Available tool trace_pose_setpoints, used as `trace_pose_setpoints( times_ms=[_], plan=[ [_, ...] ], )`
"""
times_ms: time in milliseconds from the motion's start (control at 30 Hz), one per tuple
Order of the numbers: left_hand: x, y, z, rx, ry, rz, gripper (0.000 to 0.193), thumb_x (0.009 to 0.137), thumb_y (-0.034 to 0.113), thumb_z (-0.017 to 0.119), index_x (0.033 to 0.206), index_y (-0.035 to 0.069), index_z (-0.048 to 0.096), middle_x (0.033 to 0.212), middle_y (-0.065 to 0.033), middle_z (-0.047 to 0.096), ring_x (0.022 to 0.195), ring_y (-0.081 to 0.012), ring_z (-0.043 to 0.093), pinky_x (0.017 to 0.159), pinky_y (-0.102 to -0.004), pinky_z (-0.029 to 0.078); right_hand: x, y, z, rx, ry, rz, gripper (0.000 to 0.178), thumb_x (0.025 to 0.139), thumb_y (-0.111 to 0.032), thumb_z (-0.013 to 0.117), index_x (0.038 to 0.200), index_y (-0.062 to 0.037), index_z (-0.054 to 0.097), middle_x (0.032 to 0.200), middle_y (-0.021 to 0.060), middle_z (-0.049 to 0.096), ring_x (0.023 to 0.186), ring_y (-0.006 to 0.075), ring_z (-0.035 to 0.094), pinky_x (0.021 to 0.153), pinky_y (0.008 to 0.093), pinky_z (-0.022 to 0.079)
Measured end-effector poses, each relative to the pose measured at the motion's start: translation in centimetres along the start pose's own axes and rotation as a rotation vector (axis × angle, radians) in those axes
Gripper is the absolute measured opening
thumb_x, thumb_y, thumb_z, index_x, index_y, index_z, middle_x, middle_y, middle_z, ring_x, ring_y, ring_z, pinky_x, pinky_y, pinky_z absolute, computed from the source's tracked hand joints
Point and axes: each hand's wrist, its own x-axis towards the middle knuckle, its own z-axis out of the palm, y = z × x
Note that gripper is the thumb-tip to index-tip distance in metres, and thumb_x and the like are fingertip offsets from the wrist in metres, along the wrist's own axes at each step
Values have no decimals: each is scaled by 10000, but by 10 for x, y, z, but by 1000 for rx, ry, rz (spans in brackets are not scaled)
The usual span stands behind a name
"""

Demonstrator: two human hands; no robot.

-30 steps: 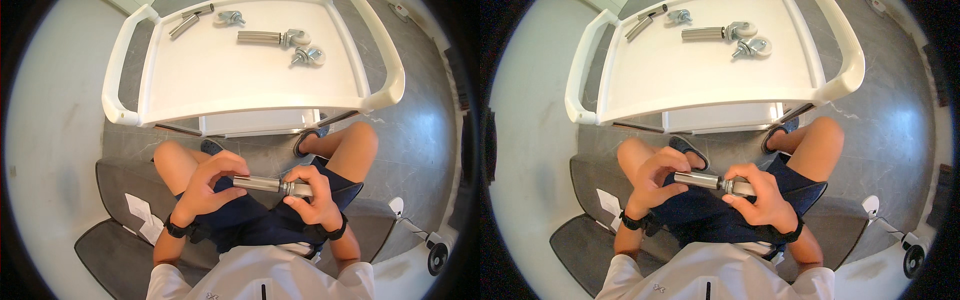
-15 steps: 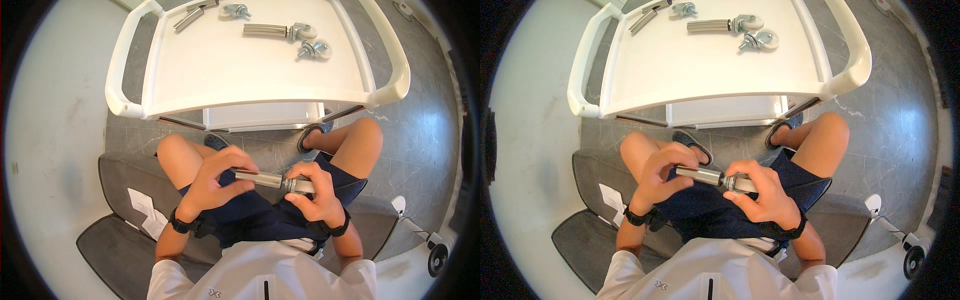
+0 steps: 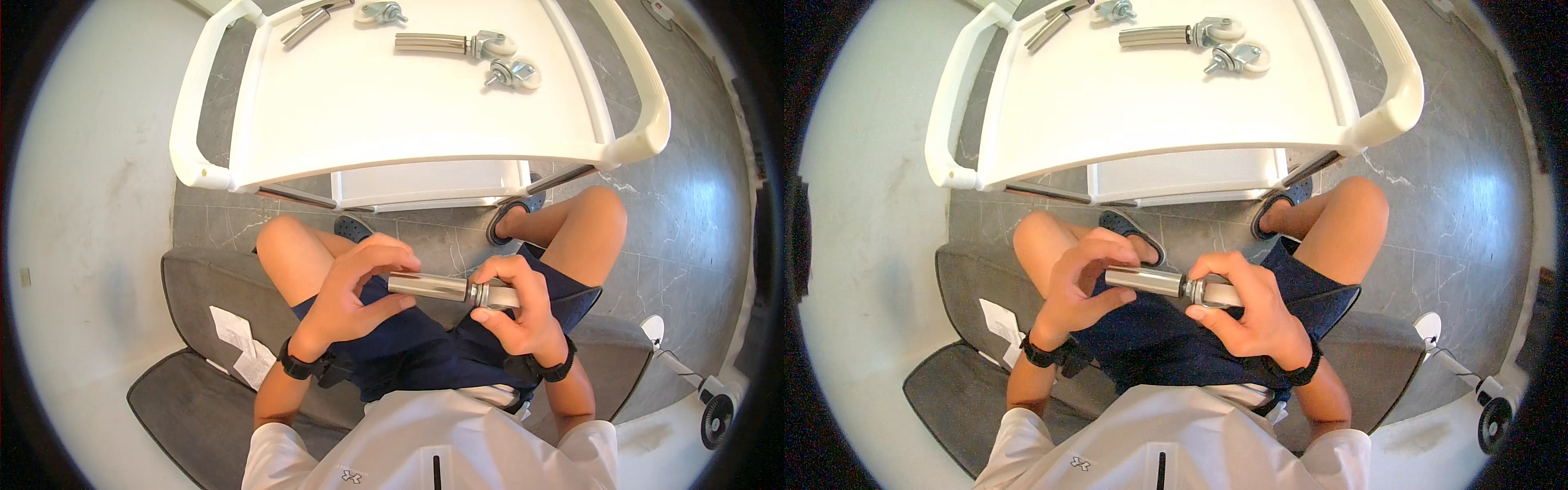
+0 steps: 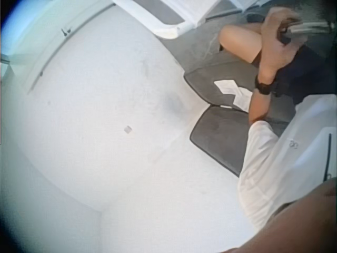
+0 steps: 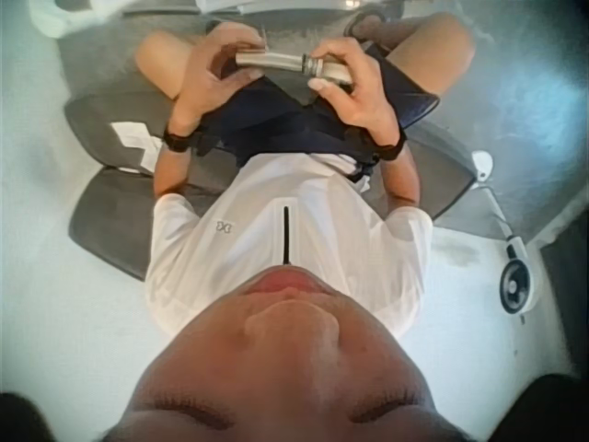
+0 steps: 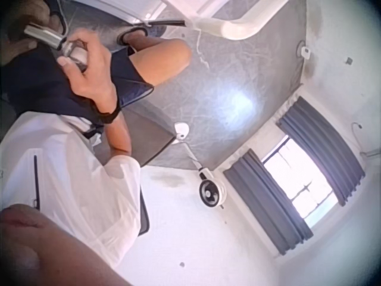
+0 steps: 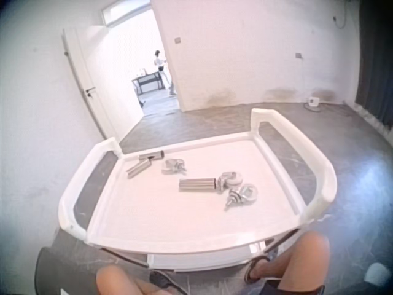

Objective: Assembling a white plastic tiered utility cart, focusing on attaching the casters and legs.

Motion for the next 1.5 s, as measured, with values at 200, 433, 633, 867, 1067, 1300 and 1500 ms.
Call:
trace_pose_setpoints(
  times_ms=[200, 433, 633, 867, 1067, 1300, 1500],
  plan=[
    [0, 3, -12, 97, -88, -41, 457, 825, 5, 775, 1245, 29, 597, 1164, -101, 602, 1052, -180, 621, 917, -321, 521, 0, -1, 4, -18, 8, -51, 360, 820, -93, 765, 1116, -25, 571, 880, 117, 652, 703, 239, 655, 651, 317, 506],
    [-1, 8, -15, 148, -161, -221, 403, 835, -2, 759, 1212, 25, 620, 1074, -99, 632, 986, -201, 647, 889, -319, 529, 0, 2, 3, -33, -13, -44, 361, 825, -100, 763, 1119, -26, 567, 875, 119, 653, 701, 248, 658, 645, 316, 507],
    [3, 12, -6, -123, 10, -189, 405, 846, -8, 746, 1227, 24, 613, 1147, -114, 600, 1032, -200, 632, 915, -326, 530, 5, -1, 2, -44, -13, -54, 361, 825, -98, 763, 1118, -22, 566, 876, 122, 653, 701, 257, 659, 647, 323, 511],
    [-2, 12, -15, 19, -35, -88, 355, 856, 14, 745, 1191, 20, 630, 1104, -108, 641, 971, -204, 651, 837, -307, 534, 7, -7, 2, -69, -39, -72, 358, 828, -99, 763, 1118, -23, 567, 959, 155, 662, 755, 290, 683, 675, 339, 524],
    [4, 24, -7, 69, 49, 43, 285, 870, 52, 745, 1136, 18, 647, 1092, -116, 646, 909, -193, 652, 825, -292, 523, 9, -14, -2, -19, -39, 31, 370, 838, -121, 764, 1131, -27, 559, 907, 139, 664, 728, 290, 680, 659, 337, 517],
    [9, 26, -23, 96, -55, -15, 291, 880, 58, 743, 1144, 0, 636, 1104, -101, 616, 927, -189, 635, 811, -275, 525, 24, -23, -2, -112, -47, -69, 360, 841, -113, 755, 1134, -39, 559, 875, 129, 653, 708, 274, 666, 648, 335, 504],
    [17, 36, -9, 27, 141, 26, 227, 888, 9, 719, 1100, -10, 639, 1035, -103, 635, 927, -164, 640, 754, -240, 541, 27, -23, -1, -85, -30, -79, 380, 830, -97, 755, 1141, -29, 548, 921, 142, 654, 744, 283, 665, 675, 340, 508]
  ],
)
